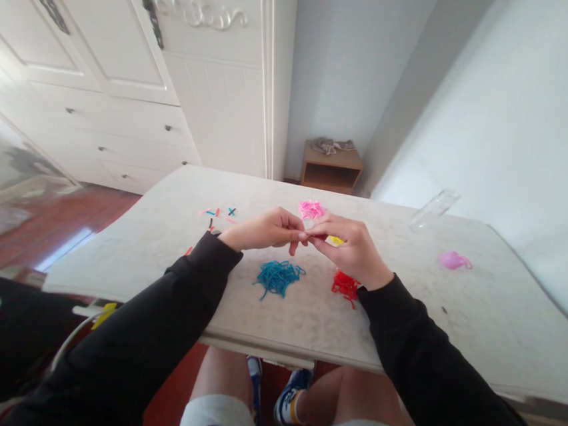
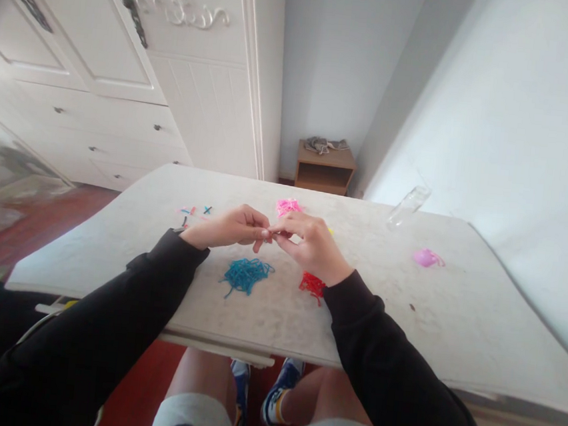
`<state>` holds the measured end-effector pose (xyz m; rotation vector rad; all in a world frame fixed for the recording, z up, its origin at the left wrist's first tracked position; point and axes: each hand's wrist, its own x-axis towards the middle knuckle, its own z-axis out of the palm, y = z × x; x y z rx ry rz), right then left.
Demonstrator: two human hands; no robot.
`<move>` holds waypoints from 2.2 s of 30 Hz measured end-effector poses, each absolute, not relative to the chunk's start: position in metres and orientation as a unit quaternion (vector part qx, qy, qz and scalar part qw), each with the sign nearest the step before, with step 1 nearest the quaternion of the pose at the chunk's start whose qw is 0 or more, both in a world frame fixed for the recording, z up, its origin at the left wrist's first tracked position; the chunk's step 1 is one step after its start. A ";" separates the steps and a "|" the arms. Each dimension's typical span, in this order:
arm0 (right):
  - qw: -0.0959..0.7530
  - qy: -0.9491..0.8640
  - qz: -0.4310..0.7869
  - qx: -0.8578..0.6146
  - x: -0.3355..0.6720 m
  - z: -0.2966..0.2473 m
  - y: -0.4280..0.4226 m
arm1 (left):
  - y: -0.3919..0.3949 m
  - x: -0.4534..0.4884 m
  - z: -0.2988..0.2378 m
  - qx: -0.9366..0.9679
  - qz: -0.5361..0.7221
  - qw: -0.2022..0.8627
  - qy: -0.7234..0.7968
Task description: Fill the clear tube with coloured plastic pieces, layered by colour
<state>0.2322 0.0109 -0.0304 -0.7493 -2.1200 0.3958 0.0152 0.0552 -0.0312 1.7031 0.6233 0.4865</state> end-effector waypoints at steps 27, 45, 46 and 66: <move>0.291 -0.717 0.112 -0.624 0.279 -0.029 0.035 | 0.071 0.012 -0.046 0.527 0.291 0.736 0.309; 0.289 -0.757 0.141 -0.569 0.265 -0.030 0.029 | 0.085 -0.001 -0.045 0.372 0.347 0.804 0.307; 0.288 -0.758 0.141 -0.569 0.266 -0.031 0.029 | 0.085 -0.001 -0.046 0.369 0.340 0.807 0.310; 0.343 -0.871 0.164 -0.312 0.231 -0.030 0.010 | 0.052 0.012 -0.043 0.546 0.179 0.796 0.193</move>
